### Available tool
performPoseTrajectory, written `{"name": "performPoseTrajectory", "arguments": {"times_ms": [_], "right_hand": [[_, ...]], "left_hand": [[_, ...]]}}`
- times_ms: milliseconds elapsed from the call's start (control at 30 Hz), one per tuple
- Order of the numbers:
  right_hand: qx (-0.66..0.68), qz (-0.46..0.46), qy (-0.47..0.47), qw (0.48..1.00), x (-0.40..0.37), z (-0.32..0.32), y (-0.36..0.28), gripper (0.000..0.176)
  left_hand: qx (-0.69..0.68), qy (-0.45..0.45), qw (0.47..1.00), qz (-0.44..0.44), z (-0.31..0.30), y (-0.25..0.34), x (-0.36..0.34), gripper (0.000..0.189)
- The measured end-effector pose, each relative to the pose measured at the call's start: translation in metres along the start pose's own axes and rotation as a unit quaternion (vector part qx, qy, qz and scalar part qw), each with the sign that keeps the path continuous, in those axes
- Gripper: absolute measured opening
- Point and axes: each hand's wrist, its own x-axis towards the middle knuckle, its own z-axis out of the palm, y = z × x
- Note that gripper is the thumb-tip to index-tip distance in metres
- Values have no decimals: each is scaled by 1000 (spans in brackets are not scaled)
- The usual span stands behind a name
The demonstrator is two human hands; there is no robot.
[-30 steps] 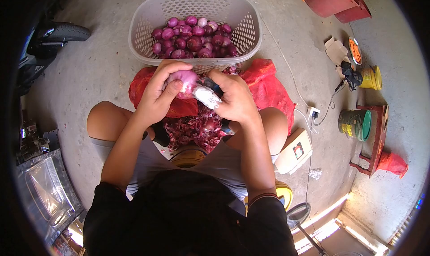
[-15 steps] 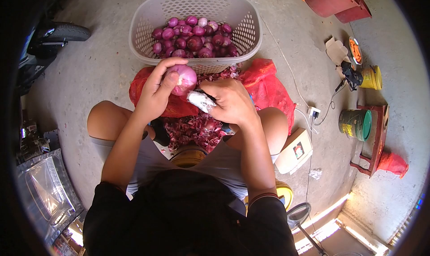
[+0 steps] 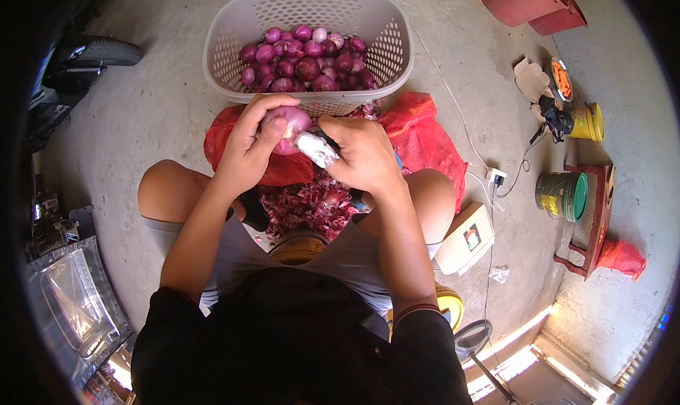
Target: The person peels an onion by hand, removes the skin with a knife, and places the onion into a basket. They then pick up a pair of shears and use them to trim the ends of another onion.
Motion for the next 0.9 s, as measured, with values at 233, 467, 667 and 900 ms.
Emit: {"name": "performPoseTrajectory", "arguments": {"times_ms": [233,467,667,900], "right_hand": [[-26,-12,-33,999,-2,-1,3,19],[3,-36,-5,999,-5,-2,3,17],[-19,47,36,998,-2,2,-4,28],[-63,11,-10,998,1,5,0,21]], "left_hand": [[23,-30,999,-30,-5,2,0,27],[-36,21,998,-55,-3,-4,0,23],[24,20,999,-28,0,-2,-1,24],[69,25,997,-28,1,1,-2,24]]}}
